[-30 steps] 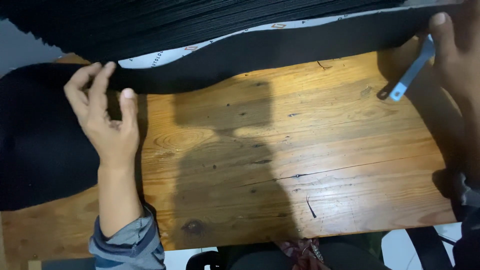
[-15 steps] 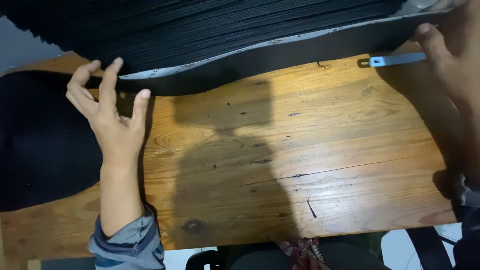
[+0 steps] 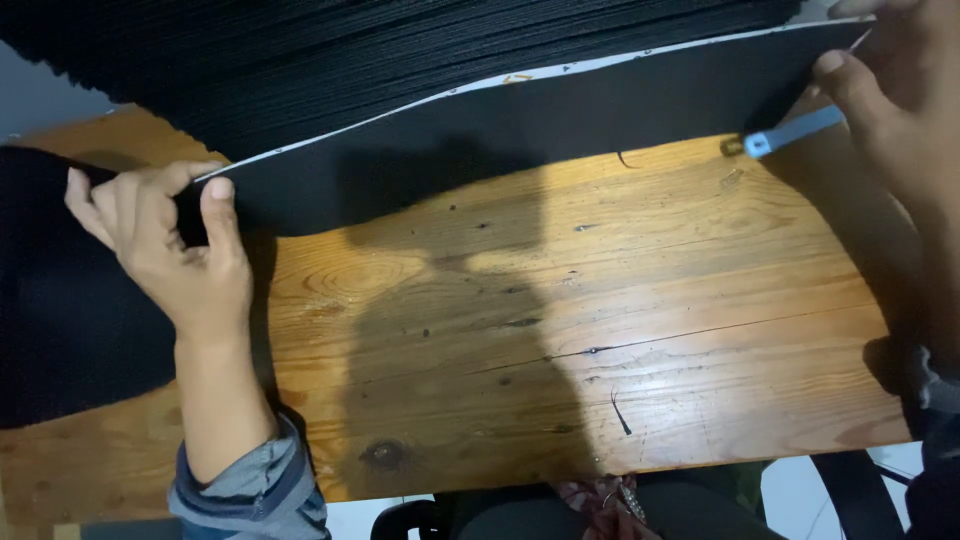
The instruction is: Measuring and cutting a black elastic band using a paper template and scissors
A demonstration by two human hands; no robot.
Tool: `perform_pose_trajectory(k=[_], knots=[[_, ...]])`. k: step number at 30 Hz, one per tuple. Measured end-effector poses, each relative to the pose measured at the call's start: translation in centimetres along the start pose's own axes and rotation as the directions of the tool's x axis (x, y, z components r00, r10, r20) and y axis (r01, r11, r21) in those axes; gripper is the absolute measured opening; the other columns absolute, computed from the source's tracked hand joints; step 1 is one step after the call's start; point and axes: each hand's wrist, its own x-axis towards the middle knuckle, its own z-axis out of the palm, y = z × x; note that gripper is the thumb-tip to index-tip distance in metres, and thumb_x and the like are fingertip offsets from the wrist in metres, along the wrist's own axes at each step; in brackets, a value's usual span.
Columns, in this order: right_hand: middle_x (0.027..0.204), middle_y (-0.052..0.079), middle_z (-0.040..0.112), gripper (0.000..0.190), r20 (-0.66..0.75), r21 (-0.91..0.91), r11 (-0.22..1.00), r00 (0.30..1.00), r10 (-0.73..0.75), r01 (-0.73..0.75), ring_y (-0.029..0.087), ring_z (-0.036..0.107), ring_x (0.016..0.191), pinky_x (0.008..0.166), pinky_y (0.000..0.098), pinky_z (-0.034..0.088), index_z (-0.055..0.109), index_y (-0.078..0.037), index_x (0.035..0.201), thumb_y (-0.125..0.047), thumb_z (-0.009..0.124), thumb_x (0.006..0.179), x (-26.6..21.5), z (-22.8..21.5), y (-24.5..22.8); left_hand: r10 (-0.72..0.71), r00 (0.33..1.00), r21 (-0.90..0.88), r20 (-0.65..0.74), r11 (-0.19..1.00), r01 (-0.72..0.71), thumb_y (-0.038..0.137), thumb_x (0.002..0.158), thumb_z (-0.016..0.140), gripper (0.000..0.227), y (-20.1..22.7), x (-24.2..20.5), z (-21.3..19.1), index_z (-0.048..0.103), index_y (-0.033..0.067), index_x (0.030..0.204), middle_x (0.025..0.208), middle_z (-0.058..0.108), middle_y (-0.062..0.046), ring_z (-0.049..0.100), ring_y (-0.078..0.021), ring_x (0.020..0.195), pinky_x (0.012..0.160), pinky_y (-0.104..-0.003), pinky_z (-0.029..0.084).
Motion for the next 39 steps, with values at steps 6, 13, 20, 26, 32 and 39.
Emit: perform_pose_trajectory(k=[6,13,20,26,32,39], knots=[[0.144,0.023,0.052,0.027,0.035,0.142,0.99,0.999,0.003,-0.008,0.033,0.053,0.14,0.126,0.0441,0.041,0.04,0.004,0.15,0.005,0.054,0.127,0.6,-0.1,0.5,-0.032,0.999,-0.023,0.012,0.999,0.033,0.031,0.12,0.063,0.037,-0.3,-0.2,0.4,0.07,-0.0033,0.11,0.103,0.065,-0.013,0.058,-0.0341,0.105,0.129,-0.062,0.017],[0.092,0.025,0.057,0.015,0.103,0.009,0.979,0.974,0.204,-0.206,0.034,0.065,0.081,0.083,0.0388,0.05,0.04,0.003,0.131,0.008,0.054,0.13,0.1,-1.3,1.8,-0.041,0.999,-0.041,0.004,0.998,0.041,0.029,0.119,0.07,0.035,-0.5,-0.2,0.4,0.07,-0.0035,0.107,0.101,0.061,-0.013,0.056,-0.0334,0.102,0.129,-0.064,0.018],[0.125,0.036,0.054,0.029,0.141,0.012,0.999,0.989,0.032,-0.034,0.046,0.058,0.103,0.093,0.0498,0.047,0.042,0.019,0.148,-0.004,0.044,0.131,1.0,-1.4,1.0,-0.045,0.999,-0.097,0.015,0.994,0.046,0.031,0.116,0.076,0.035,-0.3,-0.1,0.6,0.066,-0.0009,0.103,0.102,0.061,-0.012,0.059,-0.031,0.102,0.129,-0.066,0.019],[0.137,0.04,0.043,0.026,0.161,0.083,0.994,0.985,0.064,-0.078,0.054,0.059,0.113,0.096,0.0531,0.054,0.029,0.012,0.153,-0.003,0.033,0.131,0.0,-1.9,3.9,-0.064,0.998,-0.143,0.025,0.987,0.067,0.03,0.112,0.08,0.035,-0.1,-0.2,0.8,0.064,0.0015,0.1,0.1,0.061,-0.01,0.058,-0.0276,0.099,0.129,-0.065,0.021],[0.144,0.04,0.048,0.028,0.134,-0.086,0.986,0.982,-0.132,0.144,0.052,0.048,0.136,0.121,0.0571,0.035,0.038,0.017,0.156,0.005,0.041,0.131,0.5,-2.1,4.5,-0.062,0.998,-0.143,0.02,0.988,0.064,0.034,0.112,0.079,0.035,0.1,-0.1,0.8,0.068,0.0025,0.101,0.099,0.065,-0.008,0.059,-0.0274,0.099,0.129,-0.065,0.019],[0.157,0.018,0.048,0.049,0.035,0.212,0.942,0.966,0.258,-0.259,0.028,0.053,0.141,0.117,0.0355,0.054,0.041,-0.001,0.161,-0.038,0.042,0.129,-2.0,-2.1,16.3,-0.005,0.997,-0.126,0.076,0.992,0.015,0.025,0.119,0.063,0.029,0.9,0.9,0.0,0.078,0.0004,0.121,0.11,0.065,-0.012,0.062,-0.0314,0.109,0.123,-0.061,0.019]])
